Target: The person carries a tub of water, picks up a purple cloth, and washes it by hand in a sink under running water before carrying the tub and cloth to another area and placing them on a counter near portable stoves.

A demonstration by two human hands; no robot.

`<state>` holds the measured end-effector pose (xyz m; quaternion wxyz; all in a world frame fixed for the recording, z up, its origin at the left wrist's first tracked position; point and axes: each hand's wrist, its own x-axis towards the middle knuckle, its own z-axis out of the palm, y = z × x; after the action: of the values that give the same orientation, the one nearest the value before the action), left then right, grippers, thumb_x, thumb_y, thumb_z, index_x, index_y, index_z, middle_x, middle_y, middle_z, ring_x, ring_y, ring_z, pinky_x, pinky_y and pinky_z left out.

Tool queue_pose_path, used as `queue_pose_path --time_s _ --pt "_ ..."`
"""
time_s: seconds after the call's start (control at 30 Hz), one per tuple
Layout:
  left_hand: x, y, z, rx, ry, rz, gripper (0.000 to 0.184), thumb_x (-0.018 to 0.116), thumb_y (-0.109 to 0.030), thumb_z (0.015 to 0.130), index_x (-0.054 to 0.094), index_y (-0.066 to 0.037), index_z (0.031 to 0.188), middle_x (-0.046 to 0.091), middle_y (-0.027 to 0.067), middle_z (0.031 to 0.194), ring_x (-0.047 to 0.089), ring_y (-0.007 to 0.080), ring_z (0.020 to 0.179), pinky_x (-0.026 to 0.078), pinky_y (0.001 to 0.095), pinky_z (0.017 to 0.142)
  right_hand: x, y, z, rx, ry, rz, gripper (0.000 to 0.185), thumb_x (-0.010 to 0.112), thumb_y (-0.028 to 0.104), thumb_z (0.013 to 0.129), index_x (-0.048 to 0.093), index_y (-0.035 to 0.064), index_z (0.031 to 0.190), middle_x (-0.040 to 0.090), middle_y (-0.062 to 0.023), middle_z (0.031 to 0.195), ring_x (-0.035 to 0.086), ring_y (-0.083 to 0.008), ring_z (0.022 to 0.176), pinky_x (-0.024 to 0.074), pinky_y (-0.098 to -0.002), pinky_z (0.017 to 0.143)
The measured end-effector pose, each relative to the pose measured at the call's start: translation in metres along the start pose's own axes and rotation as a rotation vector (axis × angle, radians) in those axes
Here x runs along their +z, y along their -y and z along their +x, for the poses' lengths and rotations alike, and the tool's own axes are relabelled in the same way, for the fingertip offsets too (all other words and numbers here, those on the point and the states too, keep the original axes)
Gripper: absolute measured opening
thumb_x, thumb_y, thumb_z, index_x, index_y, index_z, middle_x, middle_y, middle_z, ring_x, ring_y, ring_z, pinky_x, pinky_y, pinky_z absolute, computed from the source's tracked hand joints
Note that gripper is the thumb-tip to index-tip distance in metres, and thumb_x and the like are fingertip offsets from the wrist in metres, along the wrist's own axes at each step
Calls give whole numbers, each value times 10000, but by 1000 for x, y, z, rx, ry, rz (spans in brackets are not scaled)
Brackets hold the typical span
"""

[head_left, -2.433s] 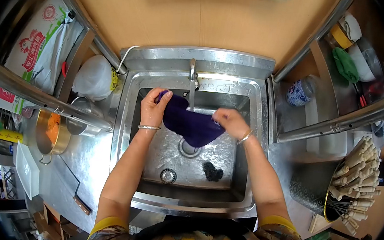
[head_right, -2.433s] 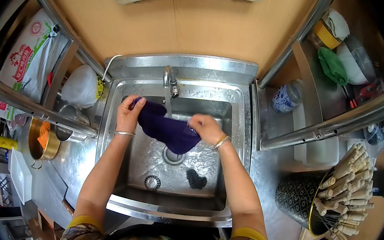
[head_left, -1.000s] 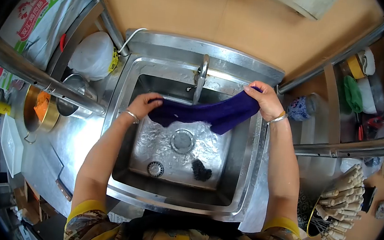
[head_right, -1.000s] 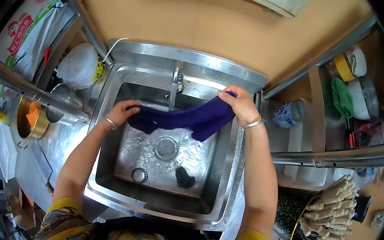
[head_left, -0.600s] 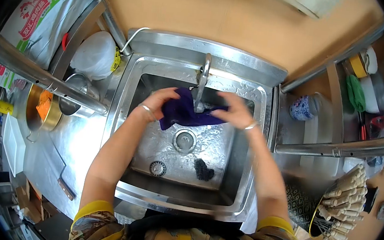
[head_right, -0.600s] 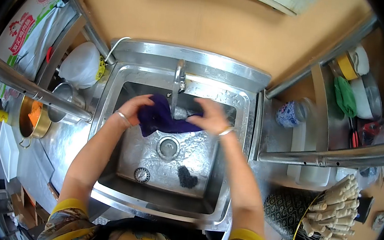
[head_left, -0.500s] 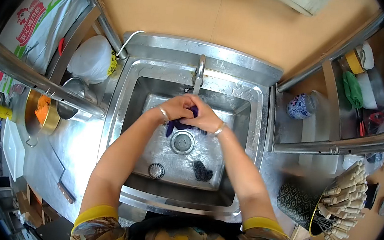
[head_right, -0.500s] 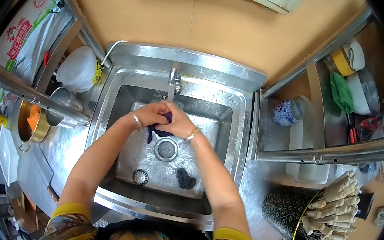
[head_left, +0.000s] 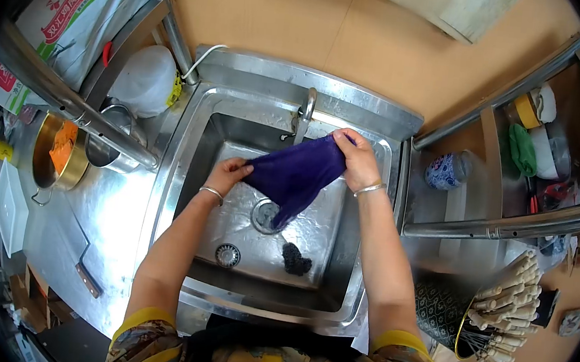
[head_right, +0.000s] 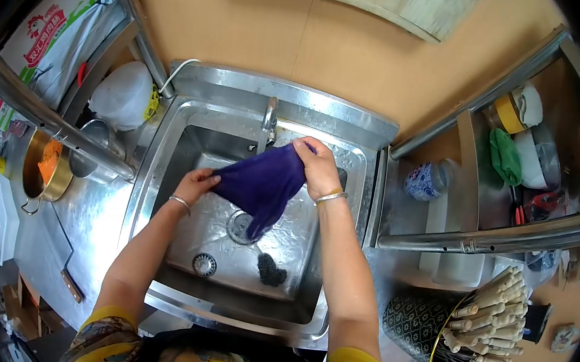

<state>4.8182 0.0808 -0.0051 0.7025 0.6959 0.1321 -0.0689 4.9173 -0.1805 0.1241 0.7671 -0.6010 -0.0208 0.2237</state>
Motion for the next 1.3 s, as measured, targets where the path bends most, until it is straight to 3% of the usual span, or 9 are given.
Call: queue_pose_path --time_s 0.27,0.33,0.37,0.5,0.73,0.83,1.0,1.2,1.3 --pt "47 -67 11 461 7 434 171 553 -139 832 587 -37 966 579 12 761 523 94 708 419 227 671 63 -66 18 -355 100 -511 446 664 112 704 486 7 1099 571 -86 950 538 -159 870 422 -265 787" --pt "50 -26 -7 -189 -560 -226 237 517 -298 843 567 -104 972 579 31 778 529 143 725 425 255 672 80 -60 15 -423 -173 -461 443 614 69 739 446 11 1145 568 -86 989 545 -153 841 436 -258 761" --pt "62 -26 -26 -471 -308 -637 282 485 -332 846 554 -114 1009 578 46 820 535 160 771 430 269 705 94 -51 -4 -338 -154 -399 424 581 59 753 449 42 1155 565 -99 1003 554 -155 821 452 -264 743" --pt "94 56 -12 -26 414 -1960 385 387 -372 852 532 -105 1089 569 103 1023 532 243 957 419 348 845 132 -96 -74 -316 73 -338 405 533 21 746 496 90 1143 549 -75 1054 530 -206 1001 376 -283 898" --pt "90 23 -14 -600 -284 -1033 382 321 -313 864 526 -89 1096 573 126 1042 529 278 996 396 403 895 81 -162 14 -184 -467 -762 144 542 183 754 532 84 857 490 -151 837 513 -323 798 410 -436 665" --pt "64 35 -18 -10 732 -1223 285 419 -340 863 527 -102 978 539 83 936 511 214 891 411 349 815 116 -149 -44 -508 -250 -683 144 550 184 742 514 71 824 473 -155 797 500 -328 780 391 -401 667" --pt "86 23 -13 -415 -33 -1021 280 433 -257 857 526 -59 1032 566 112 1063 541 241 980 436 366 820 87 -162 -6 -170 -555 -788 175 543 243 751 505 72 748 511 -116 822 521 -322 765 414 -441 593" --pt "65 69 -1 -434 168 -1102 334 426 -268 851 526 -28 1060 582 122 966 556 245 920 454 378 790 112 -141 -58 -751 -297 -857 167 610 198 702 505 69 693 515 -106 728 526 -301 725 413 -404 568" --pt "86 34 -10 -576 -86 -906 280 415 -231 856 547 -24 991 586 116 964 571 239 881 474 378 759 74 -127 -15 71 -509 -706 187 565 222 736 516 59 811 585 -138 730 576 -337 717 457 -384 627"
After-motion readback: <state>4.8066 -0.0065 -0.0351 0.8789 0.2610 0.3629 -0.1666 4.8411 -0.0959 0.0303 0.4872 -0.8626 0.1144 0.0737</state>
